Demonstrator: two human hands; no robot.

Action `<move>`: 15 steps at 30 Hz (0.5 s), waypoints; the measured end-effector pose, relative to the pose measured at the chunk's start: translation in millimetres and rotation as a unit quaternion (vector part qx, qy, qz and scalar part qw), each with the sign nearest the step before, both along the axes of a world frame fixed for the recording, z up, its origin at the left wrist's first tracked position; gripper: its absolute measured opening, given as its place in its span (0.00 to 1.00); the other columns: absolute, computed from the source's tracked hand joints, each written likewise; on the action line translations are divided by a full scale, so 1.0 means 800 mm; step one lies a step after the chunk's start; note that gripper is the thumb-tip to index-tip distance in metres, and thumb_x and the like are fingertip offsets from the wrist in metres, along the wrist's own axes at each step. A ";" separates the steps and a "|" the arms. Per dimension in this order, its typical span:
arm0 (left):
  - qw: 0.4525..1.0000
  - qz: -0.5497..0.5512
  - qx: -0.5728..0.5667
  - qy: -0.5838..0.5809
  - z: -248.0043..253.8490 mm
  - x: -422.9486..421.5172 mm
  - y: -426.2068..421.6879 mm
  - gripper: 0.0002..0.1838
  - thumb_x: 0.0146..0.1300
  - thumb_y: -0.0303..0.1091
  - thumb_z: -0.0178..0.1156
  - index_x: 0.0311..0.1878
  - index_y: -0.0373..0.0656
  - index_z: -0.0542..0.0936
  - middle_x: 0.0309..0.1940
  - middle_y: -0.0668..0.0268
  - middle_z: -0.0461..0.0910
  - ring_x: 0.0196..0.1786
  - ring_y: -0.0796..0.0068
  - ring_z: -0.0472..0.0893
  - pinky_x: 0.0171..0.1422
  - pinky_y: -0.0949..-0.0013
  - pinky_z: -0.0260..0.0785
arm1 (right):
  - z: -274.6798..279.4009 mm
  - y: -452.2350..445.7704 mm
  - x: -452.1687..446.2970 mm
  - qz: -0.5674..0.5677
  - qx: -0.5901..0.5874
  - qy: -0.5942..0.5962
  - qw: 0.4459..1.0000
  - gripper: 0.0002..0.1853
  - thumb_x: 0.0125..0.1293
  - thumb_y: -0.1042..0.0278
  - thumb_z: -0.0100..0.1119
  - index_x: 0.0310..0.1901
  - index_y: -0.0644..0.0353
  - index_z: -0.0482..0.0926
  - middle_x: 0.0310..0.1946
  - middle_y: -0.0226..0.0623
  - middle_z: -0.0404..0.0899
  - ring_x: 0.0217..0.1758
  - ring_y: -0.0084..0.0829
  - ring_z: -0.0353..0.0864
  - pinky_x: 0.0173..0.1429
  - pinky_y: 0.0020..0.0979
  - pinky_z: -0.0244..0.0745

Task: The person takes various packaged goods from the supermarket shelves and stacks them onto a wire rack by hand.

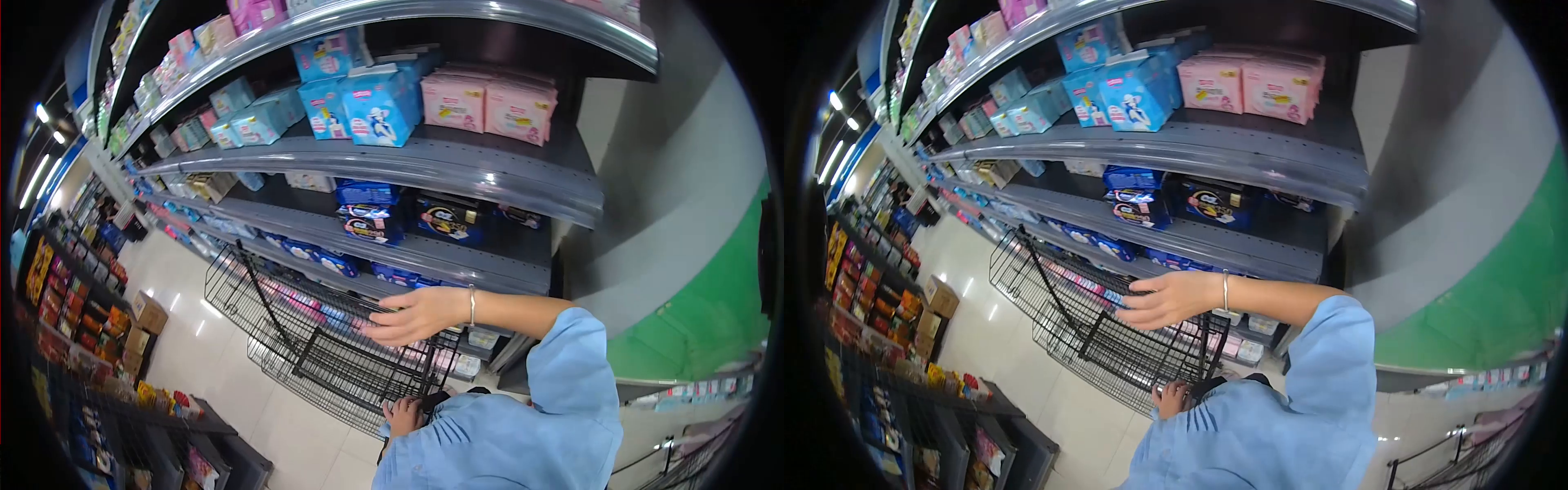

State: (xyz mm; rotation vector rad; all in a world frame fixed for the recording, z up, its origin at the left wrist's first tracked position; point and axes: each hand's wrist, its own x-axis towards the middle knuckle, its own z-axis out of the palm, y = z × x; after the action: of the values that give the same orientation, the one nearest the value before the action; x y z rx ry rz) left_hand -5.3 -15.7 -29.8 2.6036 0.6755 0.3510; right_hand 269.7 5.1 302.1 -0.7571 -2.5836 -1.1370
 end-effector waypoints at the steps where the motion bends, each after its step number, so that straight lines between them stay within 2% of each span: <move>1: 1.000 -0.019 0.000 0.016 0.007 -0.001 0.003 0.20 0.54 0.41 0.62 0.52 0.54 0.78 0.53 0.69 0.72 0.62 0.65 0.67 0.70 0.32 0.38 | 0.014 -0.011 -0.004 -0.021 0.028 0.015 0.999 0.14 0.56 0.64 0.59 0.45 0.55 0.79 0.54 0.36 0.76 0.57 0.34 0.74 0.66 0.38 0.68; 3: 0.999 -0.033 -0.001 0.009 0.021 0.000 0.003 0.20 0.55 0.41 0.61 0.53 0.53 0.77 0.53 0.69 0.72 0.62 0.64 0.67 0.69 0.32 0.38 | 0.052 -0.032 -0.003 -0.096 0.025 0.185 0.978 0.13 0.54 0.65 0.60 0.42 0.56 0.80 0.50 0.35 0.78 0.52 0.34 0.77 0.61 0.39 0.73; 4: 0.999 -0.042 0.000 0.007 0.027 -0.001 0.003 0.21 0.55 0.41 0.61 0.53 0.52 0.77 0.53 0.68 0.72 0.62 0.63 0.67 0.69 0.32 0.39 | 0.082 -0.044 0.002 -0.149 0.096 0.198 0.964 0.13 0.51 0.68 0.61 0.41 0.56 0.80 0.48 0.35 0.78 0.49 0.35 0.79 0.58 0.40 0.75; 6: 0.999 -0.038 0.013 -0.001 0.037 0.001 -0.002 0.20 0.56 0.40 0.59 0.53 0.47 0.76 0.53 0.67 0.72 0.62 0.62 0.66 0.69 0.32 0.40 | 0.126 -0.063 0.026 -0.252 0.175 0.266 0.914 0.15 0.51 0.71 0.60 0.43 0.58 0.78 0.48 0.38 0.78 0.50 0.40 0.78 0.56 0.43 0.73; 8: 0.999 -0.040 0.017 -0.008 0.048 0.003 -0.003 0.20 0.56 0.39 0.59 0.52 0.46 0.76 0.54 0.66 0.71 0.62 0.62 0.66 0.69 0.33 0.41 | 0.173 -0.085 0.051 -0.381 0.182 0.326 0.846 0.19 0.54 0.69 0.59 0.48 0.62 0.74 0.48 0.44 0.76 0.55 0.45 0.74 0.59 0.42 0.70; 9: 0.999 -0.044 0.028 0.001 0.058 0.004 -0.005 0.18 0.56 0.38 0.58 0.50 0.44 0.76 0.54 0.65 0.71 0.62 0.61 0.66 0.68 0.34 0.43 | 0.188 -0.092 0.073 -0.451 0.160 0.344 0.808 0.22 0.55 0.70 0.61 0.53 0.63 0.72 0.52 0.48 0.73 0.59 0.47 0.70 0.63 0.40 0.67; 10: 0.998 -0.049 0.033 0.002 0.061 0.004 -0.006 0.18 0.56 0.38 0.58 0.51 0.44 0.76 0.54 0.65 0.71 0.62 0.61 0.66 0.68 0.33 0.43 | 0.196 -0.096 0.109 -0.481 0.186 0.304 0.801 0.24 0.56 0.67 0.60 0.54 0.66 0.70 0.54 0.50 0.71 0.61 0.48 0.69 0.64 0.41 0.66; 11: 0.998 -0.050 0.038 0.003 0.061 0.004 -0.006 0.19 0.57 0.38 0.58 0.51 0.44 0.76 0.54 0.64 0.71 0.62 0.60 0.66 0.68 0.33 0.43 | 0.217 -0.101 0.119 -0.598 0.109 0.317 0.728 0.28 0.56 0.63 0.60 0.56 0.68 0.68 0.56 0.54 0.69 0.62 0.50 0.67 0.66 0.41 0.64; 12: 0.998 -0.046 0.044 0.005 0.059 0.003 -0.006 0.19 0.57 0.38 0.58 0.51 0.43 0.76 0.54 0.64 0.71 0.62 0.60 0.66 0.68 0.33 0.44 | 0.225 -0.100 0.155 -0.636 0.094 0.307 0.701 0.32 0.55 0.60 0.61 0.60 0.67 0.66 0.60 0.55 0.67 0.66 0.51 0.64 0.69 0.39 0.61; 13: 0.998 -0.047 0.038 0.000 0.056 0.003 -0.005 0.19 0.57 0.40 0.57 0.51 0.43 0.75 0.54 0.64 0.71 0.62 0.60 0.66 0.69 0.33 0.43 | 0.226 -0.102 0.179 -0.651 0.115 0.263 0.703 0.38 0.53 0.58 0.63 0.64 0.66 0.62 0.64 0.55 0.64 0.70 0.49 0.59 0.73 0.39 0.56; 14: 0.998 -0.047 0.037 -0.005 0.053 0.003 -0.005 0.19 0.57 0.40 0.57 0.52 0.43 0.75 0.54 0.64 0.71 0.62 0.60 0.66 0.69 0.33 0.43 | 0.230 -0.100 0.204 -0.693 0.086 0.237 0.675 0.43 0.52 0.54 0.65 0.67 0.63 0.59 0.66 0.54 0.62 0.73 0.48 0.56 0.76 0.43 0.49; 15: 0.998 -0.046 0.037 -0.009 0.050 0.002 -0.006 0.20 0.57 0.40 0.57 0.52 0.43 0.75 0.54 0.64 0.71 0.62 0.60 0.66 0.69 0.33 0.42 | 0.241 -0.096 0.212 -0.722 0.051 0.253 0.641 0.45 0.50 0.52 0.66 0.68 0.62 0.58 0.66 0.54 0.62 0.73 0.47 0.56 0.76 0.45 0.47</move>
State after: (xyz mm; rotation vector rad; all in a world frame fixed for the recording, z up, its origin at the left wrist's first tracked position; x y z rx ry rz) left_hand -3.7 -20.3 10.3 2.6881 0.5455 0.3768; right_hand 439.3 -71.4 495.2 -2.7571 -1.0204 -0.9467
